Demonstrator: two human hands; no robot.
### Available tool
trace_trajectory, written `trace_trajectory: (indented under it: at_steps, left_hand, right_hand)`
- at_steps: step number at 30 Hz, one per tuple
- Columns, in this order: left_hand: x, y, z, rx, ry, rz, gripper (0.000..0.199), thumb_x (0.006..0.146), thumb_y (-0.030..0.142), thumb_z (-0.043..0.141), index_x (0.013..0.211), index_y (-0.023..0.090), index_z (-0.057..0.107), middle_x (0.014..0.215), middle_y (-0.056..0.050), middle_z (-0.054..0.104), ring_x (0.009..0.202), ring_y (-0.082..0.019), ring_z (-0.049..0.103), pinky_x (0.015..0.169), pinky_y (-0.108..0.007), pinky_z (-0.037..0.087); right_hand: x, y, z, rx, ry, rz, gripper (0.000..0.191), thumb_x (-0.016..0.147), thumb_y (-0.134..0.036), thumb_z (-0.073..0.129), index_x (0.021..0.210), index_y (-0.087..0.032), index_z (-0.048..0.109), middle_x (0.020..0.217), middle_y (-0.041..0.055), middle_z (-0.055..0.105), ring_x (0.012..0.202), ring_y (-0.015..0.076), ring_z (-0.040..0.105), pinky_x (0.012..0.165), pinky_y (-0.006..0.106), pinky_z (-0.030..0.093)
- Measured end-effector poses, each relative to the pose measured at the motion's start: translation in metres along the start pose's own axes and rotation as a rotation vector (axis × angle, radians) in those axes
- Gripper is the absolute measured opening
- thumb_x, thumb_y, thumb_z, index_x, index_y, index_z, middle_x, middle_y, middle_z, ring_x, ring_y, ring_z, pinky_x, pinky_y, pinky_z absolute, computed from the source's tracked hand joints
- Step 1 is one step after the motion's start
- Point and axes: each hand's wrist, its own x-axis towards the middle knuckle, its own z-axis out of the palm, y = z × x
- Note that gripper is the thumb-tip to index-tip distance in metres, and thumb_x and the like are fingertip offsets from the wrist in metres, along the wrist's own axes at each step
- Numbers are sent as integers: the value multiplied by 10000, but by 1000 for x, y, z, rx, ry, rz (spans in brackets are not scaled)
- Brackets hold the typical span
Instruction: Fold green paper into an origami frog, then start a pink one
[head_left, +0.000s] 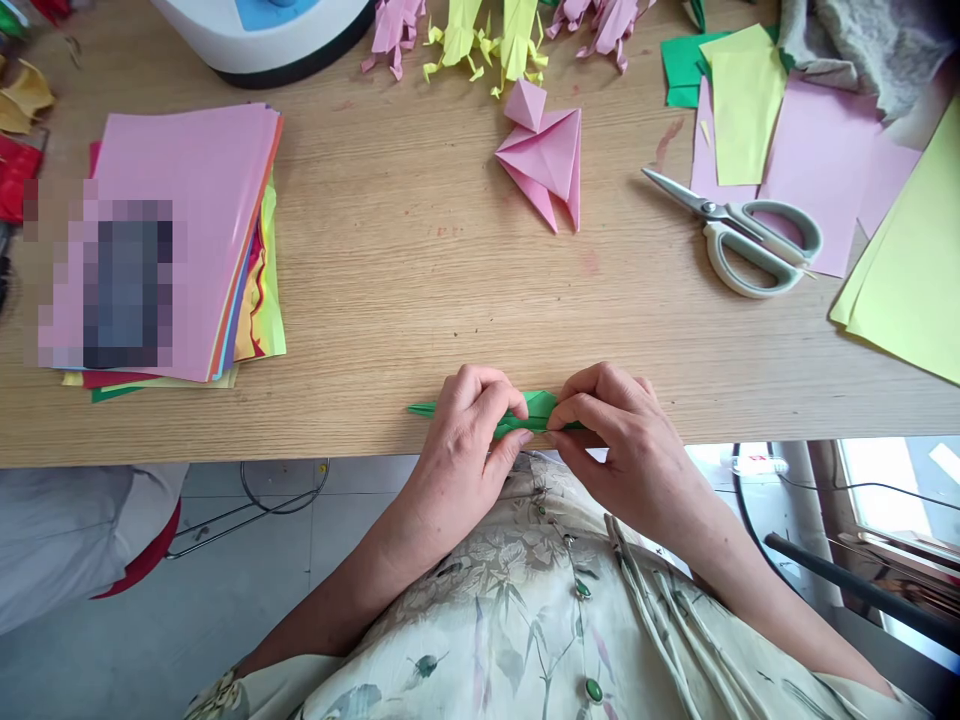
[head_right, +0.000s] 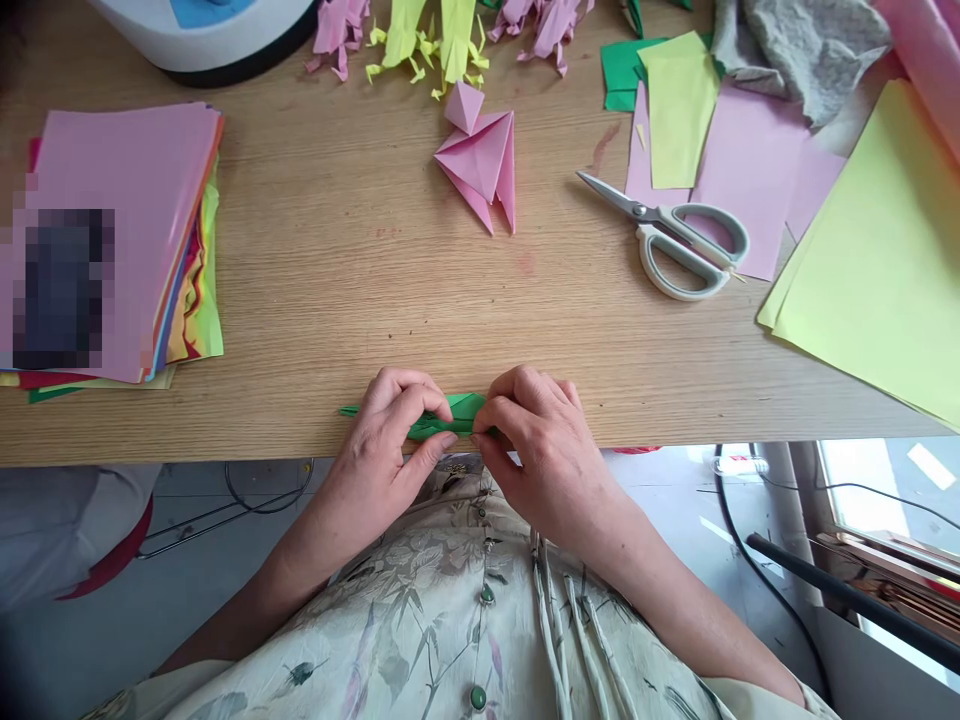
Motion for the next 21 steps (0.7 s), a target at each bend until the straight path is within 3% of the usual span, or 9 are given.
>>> trace_trajectory:
  at_steps: [8,16,21]
  left_hand:
    - [1,1,6,44,43,8,160,908,37,553,929,194,536,1053,-40,514,1033,-182,511,910,-348,446]
    - [0,-2,10,49,84,57,182,906,25,552,920,197,611,1036,-42,502,1001,-178,517,870,-349,460]
    - [-3,-7,14,44,128,109,225,915,41,560,956,227,682,1069,-45,500,976,-165,531,847,-339,478]
  right_hand:
    - [-9,6,-5,81,56,135,51,897,-157,617,859,-187,631,1100,90,564,968,213,620,823,409,521]
    - [-15,6,-4,-26,137,145,90,900,-146,581,822,-188,592,1183,133,515,1041,244,615,847,460,579]
    - [-21,7,-2,-52,165,165,95,899,-140,579,822,-194,569,1235,143,503,1079,251,620,805,434,604]
